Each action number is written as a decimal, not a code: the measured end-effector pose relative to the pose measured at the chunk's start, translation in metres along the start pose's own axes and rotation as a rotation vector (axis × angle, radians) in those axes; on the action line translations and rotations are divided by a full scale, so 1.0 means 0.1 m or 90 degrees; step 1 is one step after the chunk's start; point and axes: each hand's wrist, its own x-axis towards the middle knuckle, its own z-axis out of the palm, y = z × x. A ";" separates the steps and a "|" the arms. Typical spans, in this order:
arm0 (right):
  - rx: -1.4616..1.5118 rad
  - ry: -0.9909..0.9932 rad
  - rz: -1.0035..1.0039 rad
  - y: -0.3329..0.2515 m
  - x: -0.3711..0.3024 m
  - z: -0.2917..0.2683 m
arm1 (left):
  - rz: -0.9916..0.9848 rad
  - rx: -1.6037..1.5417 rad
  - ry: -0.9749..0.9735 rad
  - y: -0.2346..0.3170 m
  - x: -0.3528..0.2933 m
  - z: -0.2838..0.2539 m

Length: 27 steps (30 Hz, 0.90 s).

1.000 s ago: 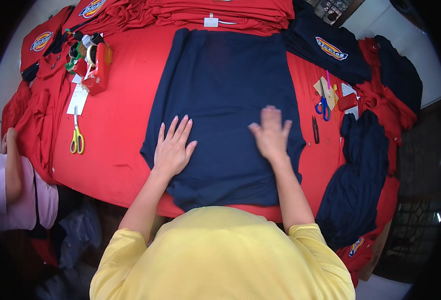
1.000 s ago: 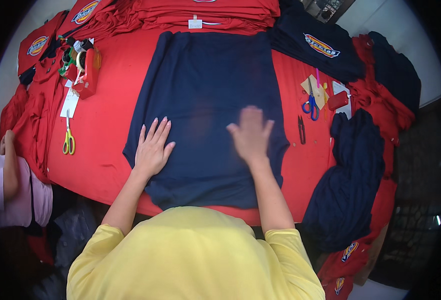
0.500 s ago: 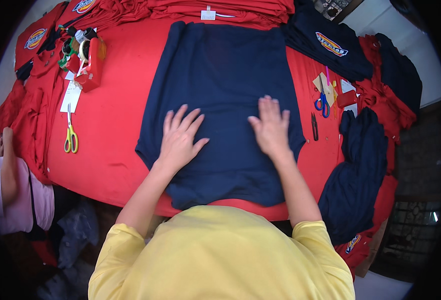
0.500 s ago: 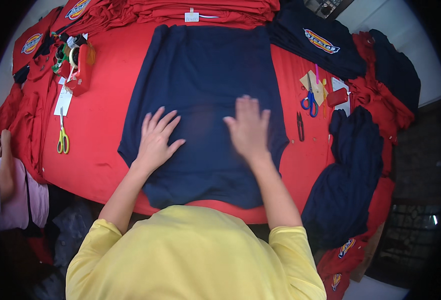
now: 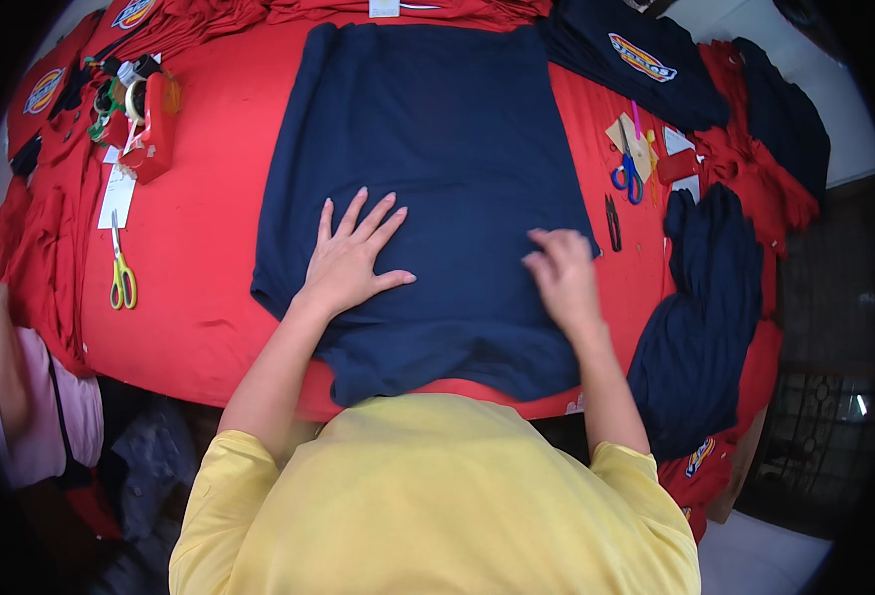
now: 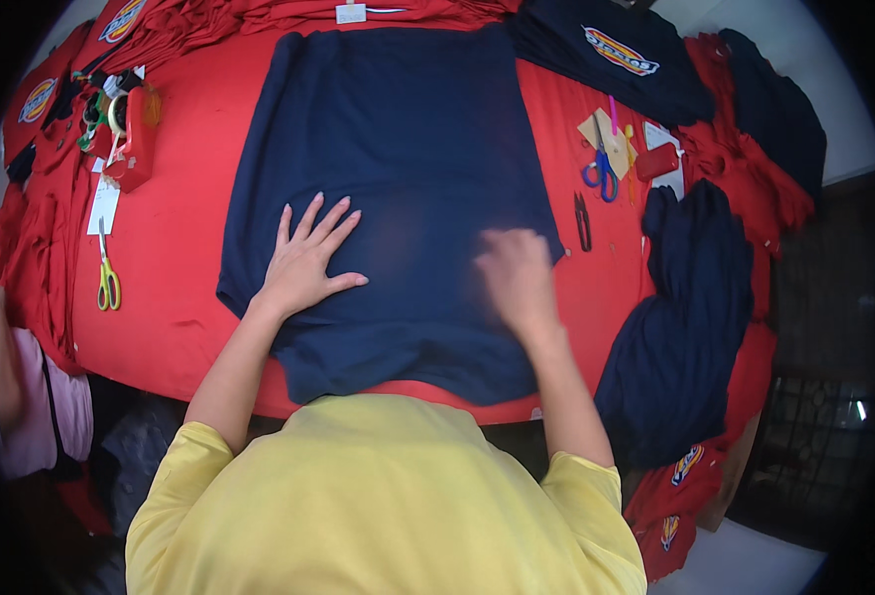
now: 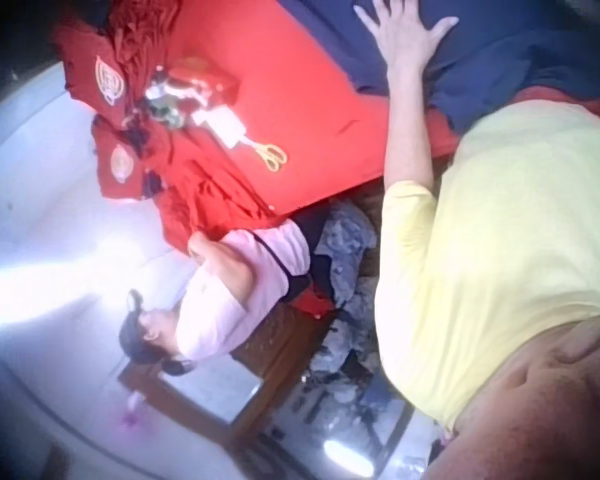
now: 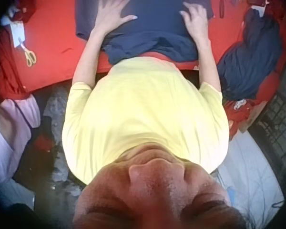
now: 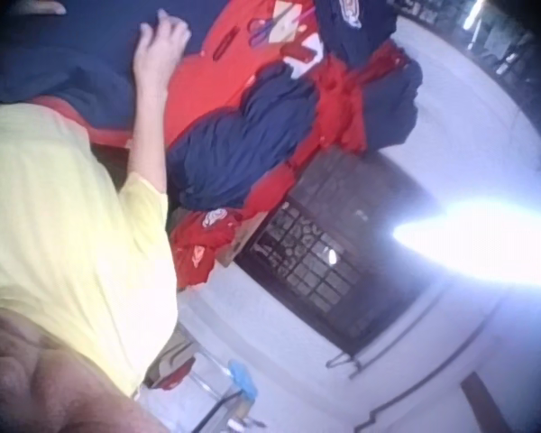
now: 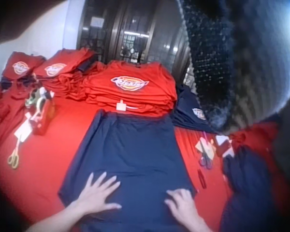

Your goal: The person picks up dark navy shirts one at a time from a stack on a table, spreads them out to check the fabric and seams, and uses a small tool to scrape at or clean parts of the material.

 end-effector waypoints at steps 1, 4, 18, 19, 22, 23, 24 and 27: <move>0.049 0.013 -0.072 -0.26 -0.14 0.03 | 0.005 0.000 0.000 0.01 0.03 0.00; 0.088 -0.097 -0.036 -0.38 -0.60 0.29 | 0.011 -0.011 -0.014 0.05 0.07 -0.03; -0.073 0.471 0.379 2.27 0.84 -0.44 | 0.019 -0.036 -0.002 0.08 0.09 -0.07; -0.021 0.559 0.433 2.44 0.96 -0.46 | 0.016 -0.037 -0.001 0.08 0.09 -0.07; -0.114 0.473 0.498 2.86 1.15 -0.45 | 0.018 -0.047 0.004 0.08 0.10 -0.07; -0.145 0.399 0.492 2.79 1.27 -0.32 | 0.009 -0.045 0.004 0.05 0.05 -0.07; -0.230 0.349 0.473 2.71 1.32 -0.19 | 0.001 -0.043 0.005 0.03 0.03 -0.08; -0.293 0.271 0.404 2.75 1.40 -0.17 | -0.010 -0.049 0.001 0.03 0.02 -0.11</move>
